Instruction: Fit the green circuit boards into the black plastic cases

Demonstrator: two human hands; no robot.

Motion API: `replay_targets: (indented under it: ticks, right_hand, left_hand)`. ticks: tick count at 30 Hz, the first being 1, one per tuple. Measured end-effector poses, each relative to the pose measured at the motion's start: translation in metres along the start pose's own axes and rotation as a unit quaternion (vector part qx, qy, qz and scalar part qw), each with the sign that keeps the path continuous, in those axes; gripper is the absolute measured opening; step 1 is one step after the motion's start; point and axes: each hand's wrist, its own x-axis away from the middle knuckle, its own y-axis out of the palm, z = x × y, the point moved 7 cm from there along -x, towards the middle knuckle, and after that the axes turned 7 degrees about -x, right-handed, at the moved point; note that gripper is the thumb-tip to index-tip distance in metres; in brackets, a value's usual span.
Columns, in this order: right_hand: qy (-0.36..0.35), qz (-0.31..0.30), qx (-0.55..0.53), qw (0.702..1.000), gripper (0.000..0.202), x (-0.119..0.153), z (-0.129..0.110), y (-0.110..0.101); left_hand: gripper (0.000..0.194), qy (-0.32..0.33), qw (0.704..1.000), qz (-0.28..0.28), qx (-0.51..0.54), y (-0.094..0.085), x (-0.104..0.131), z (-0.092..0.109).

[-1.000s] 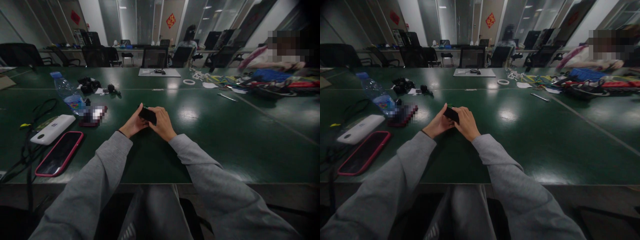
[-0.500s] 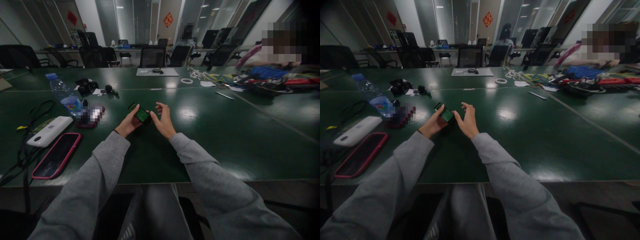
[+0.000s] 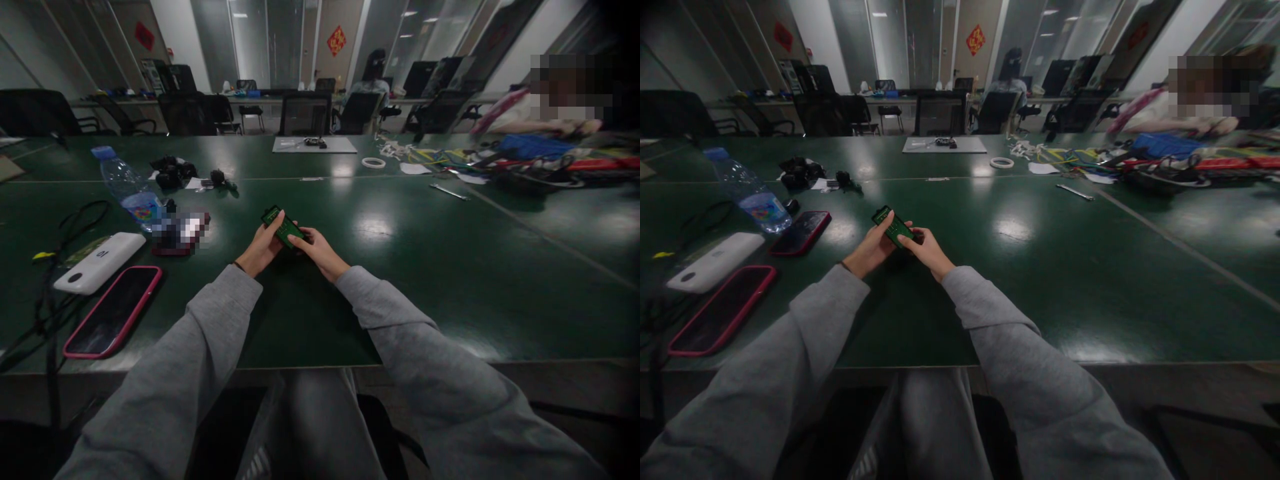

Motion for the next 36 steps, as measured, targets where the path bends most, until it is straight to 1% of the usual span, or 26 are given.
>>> replay_targets:
  ticks: [3, 6, 10, 13, 15, 17, 19, 21, 24, 26, 28, 30, 32, 34, 36]
  right_hand:
    - [-0.007, -0.001, 0.009, 1.0, 0.058, 0.001, -0.002, 0.001]
    - [-0.047, 0.013, 0.01, 0.999, 0.054, 0.004, -0.007, 0.002]
    - [-0.091, 0.028, 0.008, 0.995, 0.057, 0.005, -0.01, 0.0]
    - [-0.138, 0.063, 0.071, 0.986, 0.055, 0.004, -0.014, -0.007]
    - [-0.193, 0.109, 0.16, 0.962, 0.052, 0.006, -0.022, -0.015]
    - [-0.25, 0.154, 0.252, 0.922, 0.048, 0.012, -0.034, -0.02]
    - [-0.297, 0.168, 0.319, 0.884, 0.046, 0.017, -0.044, -0.019]
    - [-0.335, 0.143, 0.37, 0.855, 0.048, 0.021, -0.051, -0.012]
    - [-0.361, 0.073, 0.449, 0.814, 0.052, 0.023, -0.052, 0.004]
    - [-0.365, 0.031, 0.487, 0.793, 0.054, 0.024, -0.049, 0.014]
    - [-0.371, -0.003, 0.507, 0.778, 0.057, 0.026, -0.046, 0.02]
    - [-0.378, -0.032, 0.51, 0.772, 0.06, 0.029, -0.045, 0.025]
    - [-0.381, -0.063, 0.504, 0.773, 0.064, 0.033, -0.044, 0.03]
    - [-0.379, -0.092, 0.489, 0.78, 0.064, 0.038, -0.043, 0.034]
    - [-0.38, -0.097, 0.462, 0.795, 0.058, 0.041, -0.046, 0.037]
  left_hand:
    - [0.039, -0.011, 1.0, 0.015, 0.01, -0.002, -0.001, -0.003]
    - [0.037, -0.024, 0.999, 0.031, 0.002, -0.004, -0.001, -0.006]
    - [0.042, -0.031, 0.999, 0.018, -0.005, -0.001, -0.001, -0.009]
    - [0.043, -0.031, 1.0, 0.005, 0.003, 0.003, -0.001, -0.011]
    - [0.041, -0.036, 0.999, 0.002, 0.009, 0.005, 0.0, -0.011]
    - [0.04, -0.047, 0.999, -0.003, 0.023, 0.007, 0.0, -0.012]
    - [0.039, -0.067, 0.996, -0.014, 0.049, 0.01, 0.001, -0.013]
    - [0.038, -0.095, 0.993, -0.019, 0.073, 0.011, 0.003, -0.014]
    - [0.043, -0.136, 0.987, -0.007, 0.091, 0.007, 0.007, -0.018]
    - [0.05, -0.149, 0.984, 0.003, 0.094, 0.002, 0.008, -0.02]
    - [0.054, -0.15, 0.985, 0.007, 0.09, -0.002, 0.008, -0.02]
    - [0.054, -0.143, 0.986, 0.012, 0.084, -0.005, 0.007, -0.02]
    - [0.051, -0.135, 0.987, 0.022, 0.08, -0.009, 0.005, -0.019]
    - [0.05, -0.132, 0.989, 0.027, 0.068, -0.011, 0.003, -0.018]
    - [0.052, -0.129, 0.99, 0.025, 0.05, -0.011, 0.001, -0.018]
